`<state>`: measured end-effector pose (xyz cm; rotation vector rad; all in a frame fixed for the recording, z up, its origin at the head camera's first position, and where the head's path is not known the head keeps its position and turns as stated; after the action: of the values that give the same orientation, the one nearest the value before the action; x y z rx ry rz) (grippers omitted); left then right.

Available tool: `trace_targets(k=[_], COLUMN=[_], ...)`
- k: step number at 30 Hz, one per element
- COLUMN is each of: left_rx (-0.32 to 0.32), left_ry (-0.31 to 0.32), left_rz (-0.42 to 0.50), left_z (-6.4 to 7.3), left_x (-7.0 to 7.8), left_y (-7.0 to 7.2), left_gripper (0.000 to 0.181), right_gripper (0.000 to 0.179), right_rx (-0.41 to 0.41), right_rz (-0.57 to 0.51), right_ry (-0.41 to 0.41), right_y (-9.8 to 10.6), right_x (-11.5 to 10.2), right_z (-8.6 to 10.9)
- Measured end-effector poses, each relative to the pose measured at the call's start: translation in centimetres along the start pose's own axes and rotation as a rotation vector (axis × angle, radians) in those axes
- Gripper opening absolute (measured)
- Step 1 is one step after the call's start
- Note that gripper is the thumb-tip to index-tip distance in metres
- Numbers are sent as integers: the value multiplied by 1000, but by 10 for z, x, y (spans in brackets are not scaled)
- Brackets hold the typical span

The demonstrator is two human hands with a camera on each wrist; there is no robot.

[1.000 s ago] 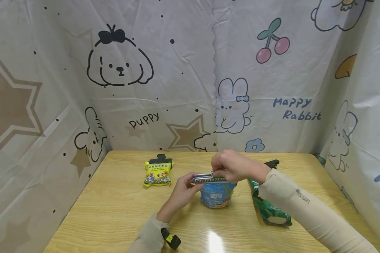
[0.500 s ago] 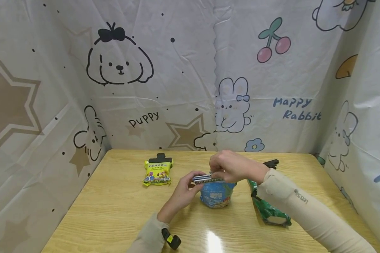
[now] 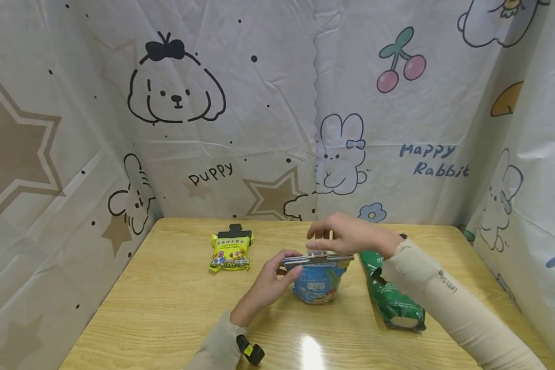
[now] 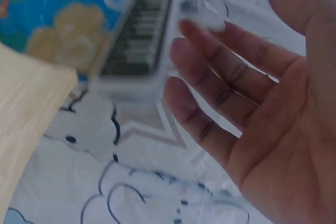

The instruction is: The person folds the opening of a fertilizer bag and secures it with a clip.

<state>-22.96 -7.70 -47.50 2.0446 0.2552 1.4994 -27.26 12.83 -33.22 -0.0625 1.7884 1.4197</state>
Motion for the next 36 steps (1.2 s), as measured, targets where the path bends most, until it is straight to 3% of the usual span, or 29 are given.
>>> trace_targets(k=[5, 8, 15, 20, 27, 36], left_rx=[7, 19, 48, 37, 30, 41], left_ry=[3, -9, -46, -66, -71, -137], left_rz=[-13, -21, -32, -51, -70, -83], left_z=[0, 1, 3, 3, 2, 0], left_x=[1, 2, 4, 5, 5, 6], left_y=[-1, 0, -1, -3, -4, -9], left_gripper=[33, 35, 30, 23, 19, 16], right_gripper=[29, 25, 26, 24, 23, 27], right_rx=[149, 186, 101, 55, 119, 195], right_rz=[10, 20, -15, -76, -144, -173], right_ry=[-3, -22, -82, -97, -130, -138], right_y=[20, 26, 14, 1, -9, -26], right_x=[3, 5, 17, 28, 37, 45], right_z=[12, 21, 43, 58, 66, 73])
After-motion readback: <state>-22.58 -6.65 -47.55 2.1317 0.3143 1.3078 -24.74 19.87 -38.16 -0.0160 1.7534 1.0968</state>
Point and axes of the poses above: each hand's wrist, its own z-axis away from the middle knuckle, its own y-axis out of the back of the hand, x = y × z, the point moved 2 cm from there along -z, towards the middle knuckle, and after that the axes turned 15 degrees about -z, right-handed, at the moved point
